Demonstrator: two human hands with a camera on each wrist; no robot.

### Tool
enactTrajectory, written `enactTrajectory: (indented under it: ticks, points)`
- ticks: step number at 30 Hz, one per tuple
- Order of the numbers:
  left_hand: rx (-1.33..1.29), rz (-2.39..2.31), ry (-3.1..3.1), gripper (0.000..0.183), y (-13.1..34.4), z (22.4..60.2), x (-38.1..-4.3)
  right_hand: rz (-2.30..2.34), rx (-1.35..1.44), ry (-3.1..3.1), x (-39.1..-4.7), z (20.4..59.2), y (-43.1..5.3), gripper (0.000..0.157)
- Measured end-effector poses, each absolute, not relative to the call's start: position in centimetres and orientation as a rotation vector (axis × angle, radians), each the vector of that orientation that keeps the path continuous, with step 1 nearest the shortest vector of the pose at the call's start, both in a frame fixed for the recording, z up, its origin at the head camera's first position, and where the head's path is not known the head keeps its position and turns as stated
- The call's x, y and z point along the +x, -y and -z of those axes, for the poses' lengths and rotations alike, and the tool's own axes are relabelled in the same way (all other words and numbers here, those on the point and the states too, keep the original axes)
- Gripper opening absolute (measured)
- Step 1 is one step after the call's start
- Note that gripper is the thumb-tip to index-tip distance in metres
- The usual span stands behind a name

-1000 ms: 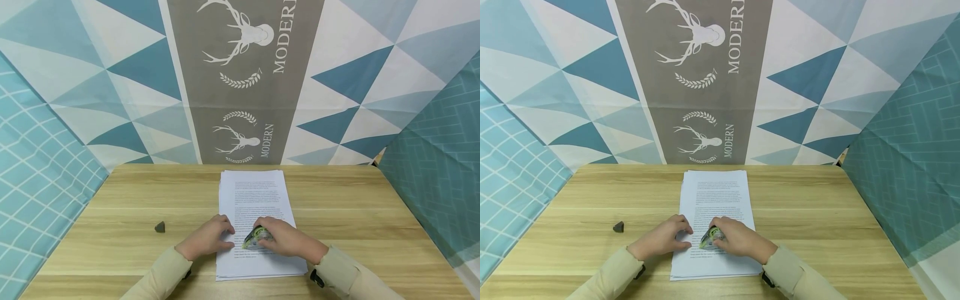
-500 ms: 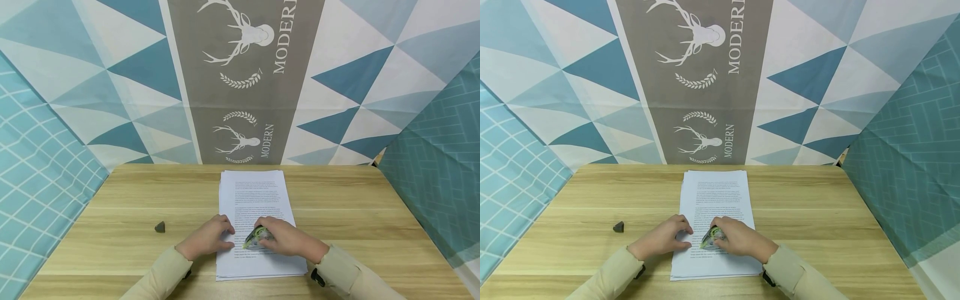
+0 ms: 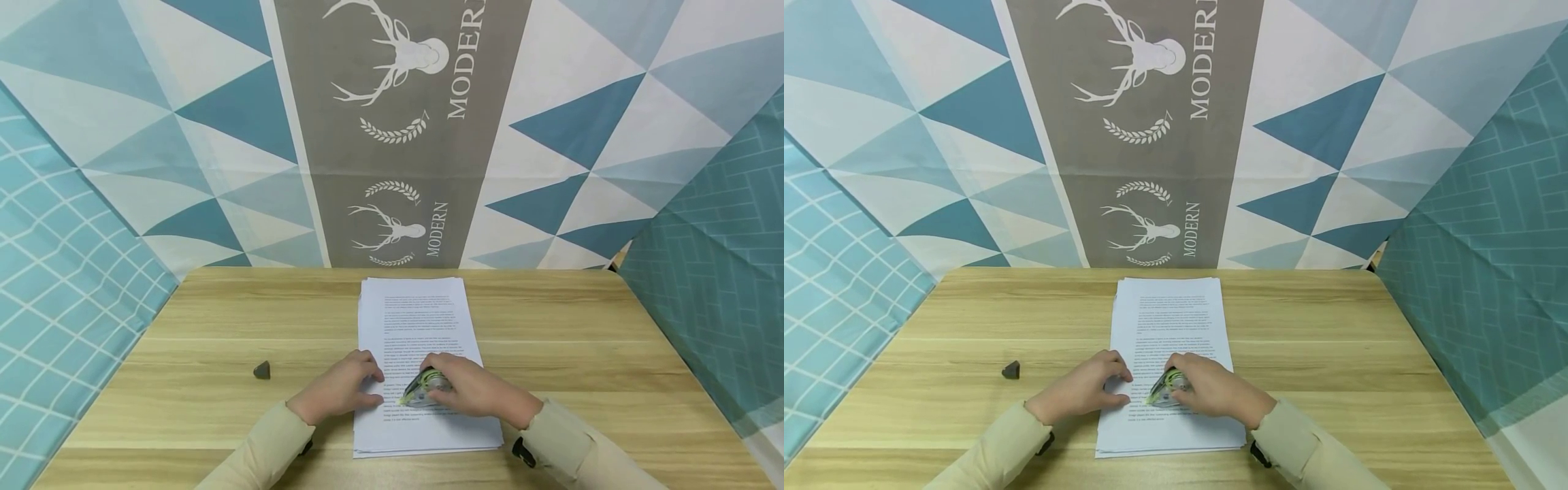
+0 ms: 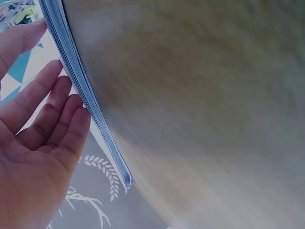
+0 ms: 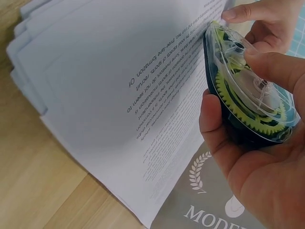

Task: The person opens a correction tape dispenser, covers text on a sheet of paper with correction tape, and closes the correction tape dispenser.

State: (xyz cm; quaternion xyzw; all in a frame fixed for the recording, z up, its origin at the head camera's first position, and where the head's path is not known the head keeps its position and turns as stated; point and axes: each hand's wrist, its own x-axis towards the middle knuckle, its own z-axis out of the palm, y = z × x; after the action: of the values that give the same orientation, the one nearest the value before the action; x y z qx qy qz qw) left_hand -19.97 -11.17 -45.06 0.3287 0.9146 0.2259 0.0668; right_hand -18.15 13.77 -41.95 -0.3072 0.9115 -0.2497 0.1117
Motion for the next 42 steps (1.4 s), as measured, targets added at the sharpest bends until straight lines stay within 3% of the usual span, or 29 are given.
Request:
enactTrajectory:
  ticks: [42]
  points:
    - [0.966, -0.630, -2.764, 0.027, 11.2, 45.1, -20.0, 0.789, -0.844, -2.627, -18.1, 41.9, -16.1, 0.022]
